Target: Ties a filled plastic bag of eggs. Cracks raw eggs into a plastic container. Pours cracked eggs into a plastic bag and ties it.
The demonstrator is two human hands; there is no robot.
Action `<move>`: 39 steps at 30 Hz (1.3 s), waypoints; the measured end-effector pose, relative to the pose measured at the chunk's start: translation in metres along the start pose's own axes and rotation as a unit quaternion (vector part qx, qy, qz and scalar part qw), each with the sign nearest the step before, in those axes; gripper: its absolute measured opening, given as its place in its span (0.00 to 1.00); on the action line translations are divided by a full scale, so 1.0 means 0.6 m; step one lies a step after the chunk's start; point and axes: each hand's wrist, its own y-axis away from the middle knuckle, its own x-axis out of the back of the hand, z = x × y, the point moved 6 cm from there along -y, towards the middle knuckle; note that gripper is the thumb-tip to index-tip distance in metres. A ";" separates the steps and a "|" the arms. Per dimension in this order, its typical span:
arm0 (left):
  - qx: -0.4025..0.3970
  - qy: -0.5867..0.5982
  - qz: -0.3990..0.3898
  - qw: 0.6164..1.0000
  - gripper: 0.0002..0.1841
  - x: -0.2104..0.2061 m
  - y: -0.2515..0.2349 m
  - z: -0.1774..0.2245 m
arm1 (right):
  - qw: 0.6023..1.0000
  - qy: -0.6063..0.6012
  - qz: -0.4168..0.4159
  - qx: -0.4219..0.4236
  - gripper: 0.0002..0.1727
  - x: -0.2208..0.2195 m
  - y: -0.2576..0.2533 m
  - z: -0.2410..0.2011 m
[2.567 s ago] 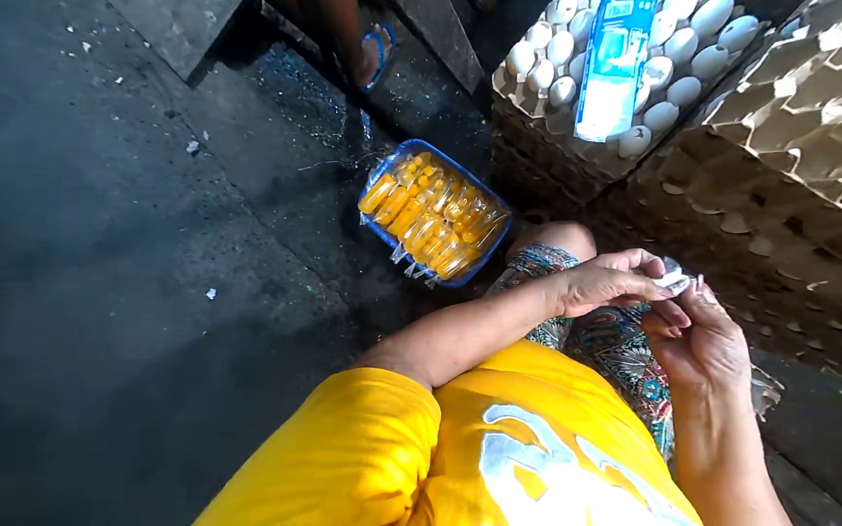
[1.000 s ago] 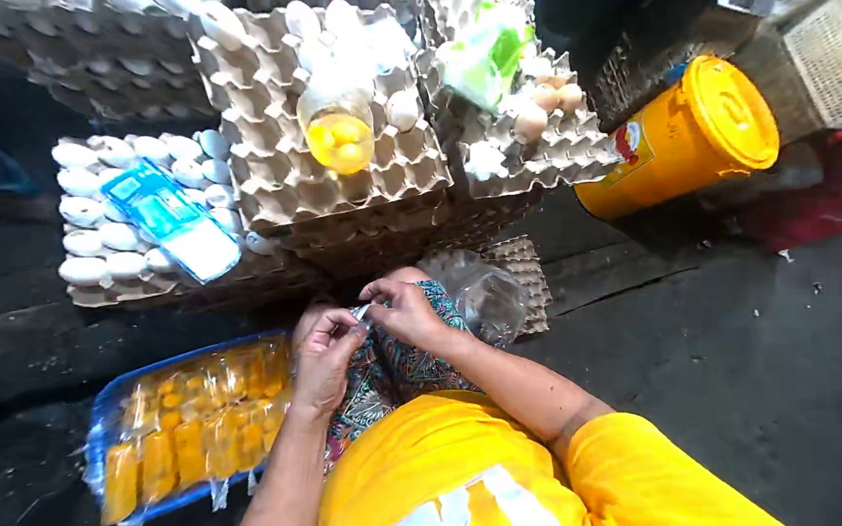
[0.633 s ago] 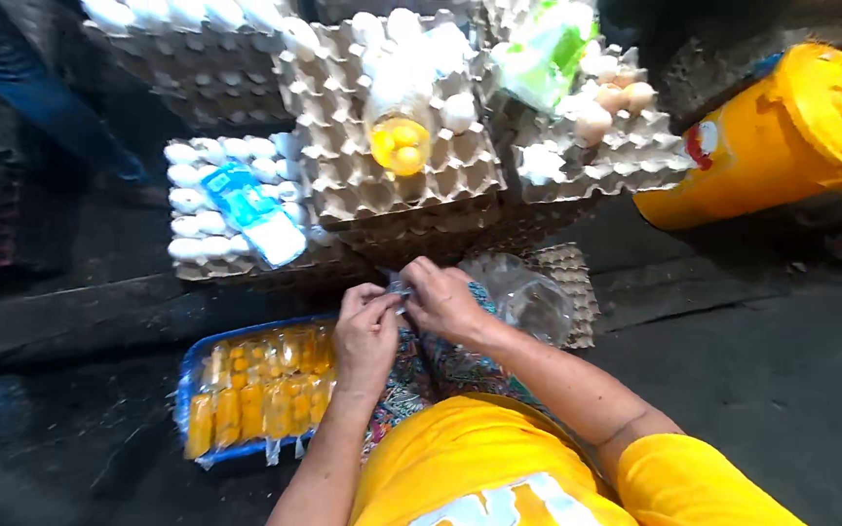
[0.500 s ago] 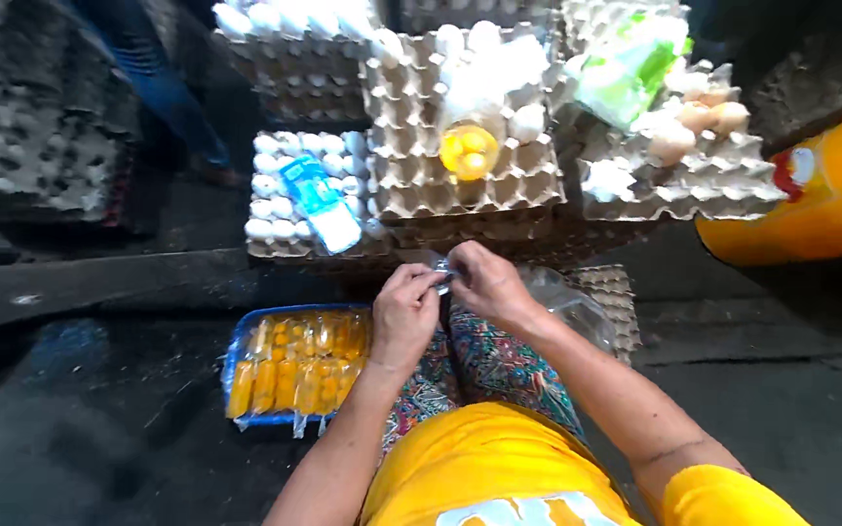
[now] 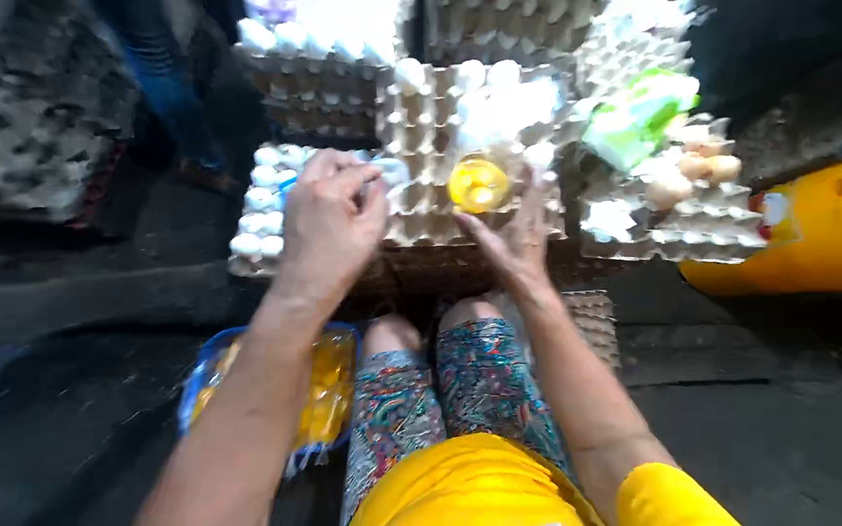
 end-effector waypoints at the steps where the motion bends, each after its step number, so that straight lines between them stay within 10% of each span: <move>1: -0.004 -0.006 -0.022 1.000 0.16 -0.011 -0.012 0.003 | 1.000 0.006 0.010 -0.018 0.63 -0.007 -0.004 0.005; 16: 0.032 0.093 -0.150 0.984 0.16 -0.093 -0.066 0.000 | 0.999 0.028 0.017 -0.032 0.50 -0.029 -0.027 0.001; 39: -0.013 0.084 -0.247 0.965 0.19 -0.113 -0.083 0.039 | 0.970 0.064 -0.231 0.033 0.49 0.069 -0.060 -0.033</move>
